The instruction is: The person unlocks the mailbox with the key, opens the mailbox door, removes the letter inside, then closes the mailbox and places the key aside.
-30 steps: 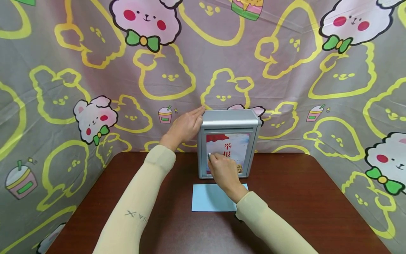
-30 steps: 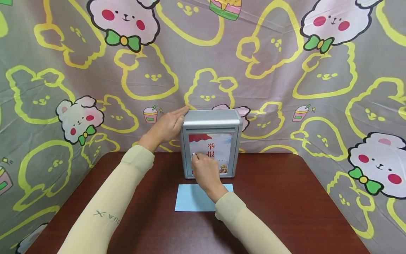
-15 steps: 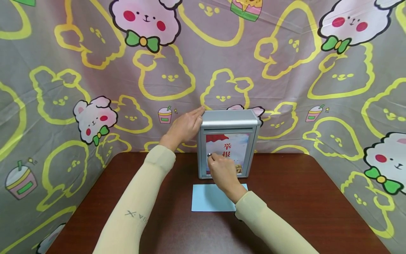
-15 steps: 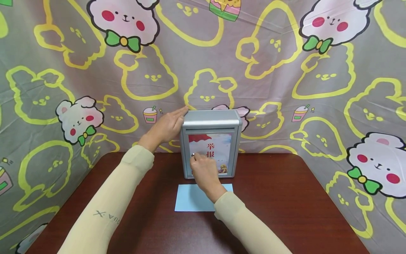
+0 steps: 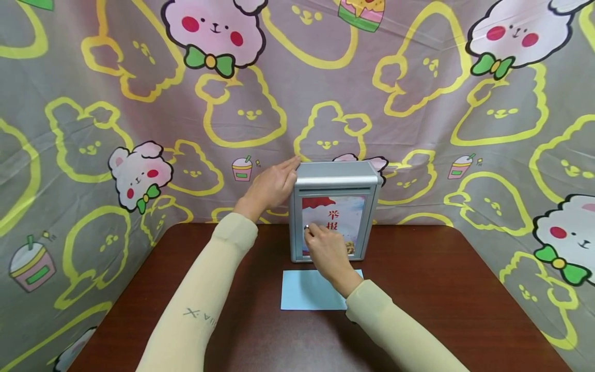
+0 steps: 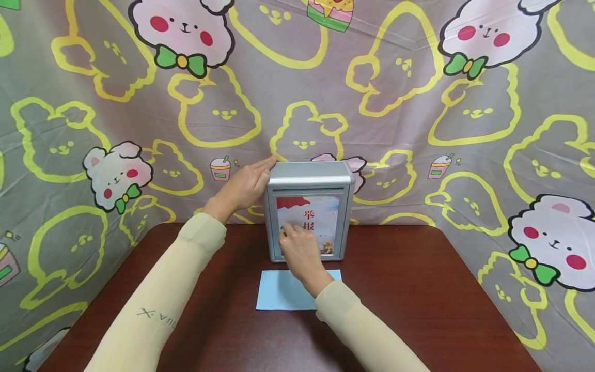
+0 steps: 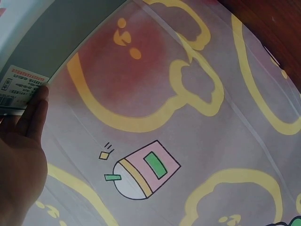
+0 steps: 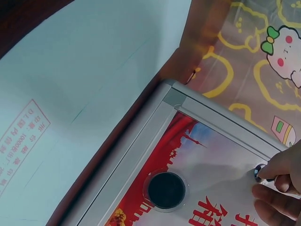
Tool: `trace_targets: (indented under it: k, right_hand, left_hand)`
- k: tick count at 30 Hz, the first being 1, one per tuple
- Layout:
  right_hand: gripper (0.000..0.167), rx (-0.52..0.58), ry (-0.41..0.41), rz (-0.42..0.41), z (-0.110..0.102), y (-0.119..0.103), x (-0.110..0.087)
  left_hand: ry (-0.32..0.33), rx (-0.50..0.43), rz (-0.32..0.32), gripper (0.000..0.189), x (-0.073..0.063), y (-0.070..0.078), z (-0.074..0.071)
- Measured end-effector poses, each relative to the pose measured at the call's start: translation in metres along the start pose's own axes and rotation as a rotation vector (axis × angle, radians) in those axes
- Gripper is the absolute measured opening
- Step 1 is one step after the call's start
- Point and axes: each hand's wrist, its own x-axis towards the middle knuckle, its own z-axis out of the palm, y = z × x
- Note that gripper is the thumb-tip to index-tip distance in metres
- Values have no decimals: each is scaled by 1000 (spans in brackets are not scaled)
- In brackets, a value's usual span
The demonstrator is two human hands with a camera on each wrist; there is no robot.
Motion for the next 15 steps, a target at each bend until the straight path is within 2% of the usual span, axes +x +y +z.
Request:
trace_targets:
  k: [15]
  right_hand:
    - [12, 18, 9, 13, 1, 1, -1]
  left_hand:
    - [-4, 1, -4, 56, 0, 0, 0]
